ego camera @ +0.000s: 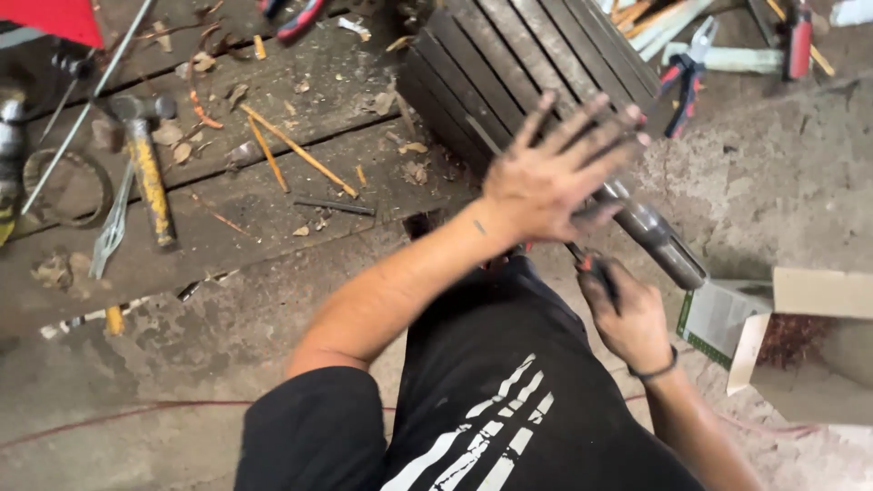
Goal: Using a hand file to clean and smooth the slots of a large metal rotor on a workbench.
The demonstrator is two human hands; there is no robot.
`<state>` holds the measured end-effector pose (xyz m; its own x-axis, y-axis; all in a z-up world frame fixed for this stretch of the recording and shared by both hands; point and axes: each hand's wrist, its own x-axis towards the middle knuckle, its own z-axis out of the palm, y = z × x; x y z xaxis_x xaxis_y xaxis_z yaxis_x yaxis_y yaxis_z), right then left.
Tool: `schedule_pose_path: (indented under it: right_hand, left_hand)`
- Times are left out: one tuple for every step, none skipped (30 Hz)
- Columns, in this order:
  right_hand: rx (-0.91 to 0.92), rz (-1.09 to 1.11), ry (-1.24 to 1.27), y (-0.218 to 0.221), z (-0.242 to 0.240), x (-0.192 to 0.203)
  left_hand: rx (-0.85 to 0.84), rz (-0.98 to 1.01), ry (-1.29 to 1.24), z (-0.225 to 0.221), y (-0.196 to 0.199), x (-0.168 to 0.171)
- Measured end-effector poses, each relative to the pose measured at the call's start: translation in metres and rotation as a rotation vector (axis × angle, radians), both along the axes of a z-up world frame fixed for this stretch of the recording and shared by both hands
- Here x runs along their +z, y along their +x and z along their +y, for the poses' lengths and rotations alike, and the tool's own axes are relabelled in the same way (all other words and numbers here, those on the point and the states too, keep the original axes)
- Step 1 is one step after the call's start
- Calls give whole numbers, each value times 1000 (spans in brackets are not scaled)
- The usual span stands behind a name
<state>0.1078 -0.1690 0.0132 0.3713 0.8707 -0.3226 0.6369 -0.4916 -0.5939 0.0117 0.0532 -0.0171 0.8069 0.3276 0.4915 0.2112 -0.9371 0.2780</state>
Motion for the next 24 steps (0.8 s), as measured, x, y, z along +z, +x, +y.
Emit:
schedule_pose_path:
  right_hand:
    - [17,4,3,-2,3,2]
    - [13,-19,15,-6,6,4]
    - [8,-41,29,-10,8,6]
    - [19,-38,38,-13,33,6]
    - [99,-109,112,-17,57,7]
    - [177,-177,175,-22,76,9]
    - [187,-172,173,-24,78,7]
    - [152,-151,170,-25,85,4]
    - [117,-130,167,-25,93,2]
    - [121,-131,174,-24,83,4]
    - [66,-95,164,-21,74,5]
    - [6,-57,139,-20,59,7]
    - [4,-58,133,-16,46,9]
    - [-86,43,50,-12,35,11]
    - [-176,144,-33,-8,23,14]
    - [-173,141,-40,-4,21,10]
    - [-180,249,-20,0,18,6]
    - [-184,358,17,4,22,-1]
    - [-179,356,29,2,19,-10]
    - [-107,147,79,2,16,-19]
    - [-36,-63,131,3,13,-30]
    - [-41,-61,114,-4,15,-26]
    - [-28,-73,104,-10,17,-23]
    - [-9,-91,120,-11,30,-25]
  left_hand:
    - [17,4,3,4,-4,6]
    - [19,53,-39,8,-8,12]
    - [22,101,-80,11,-13,19]
    - [34,103,-72,34,-19,37]
    - [80,332,-156,57,-24,54]
    - [116,562,-252,74,-30,71]
    - [126,565,-258,78,-32,57]
    - [175,393,-138,87,-33,44]
    - [217,223,-15,96,-34,32]
    - [222,221,-8,87,-30,33]
    - [148,250,-47,79,-25,33]
    - [64,281,-99,66,-20,31]
    - [61,280,-105,61,-18,30]
    - [132,256,-91,57,-16,29]
    - [203,230,-77,53,-14,28]
    - [206,229,-84,49,-14,29]
    - [129,185,-68,45,-15,31]
    - [52,139,-33,48,-15,33]
    - [56,135,-21,52,-14,30]
    - [79,171,-64,54,-14,27]
    - [100,206,-108,57,-13,22]
    - [93,210,-124,54,-20,18]
    - [156,169,-93,52,-27,14]
    - [224,118,-37,61,-31,11]
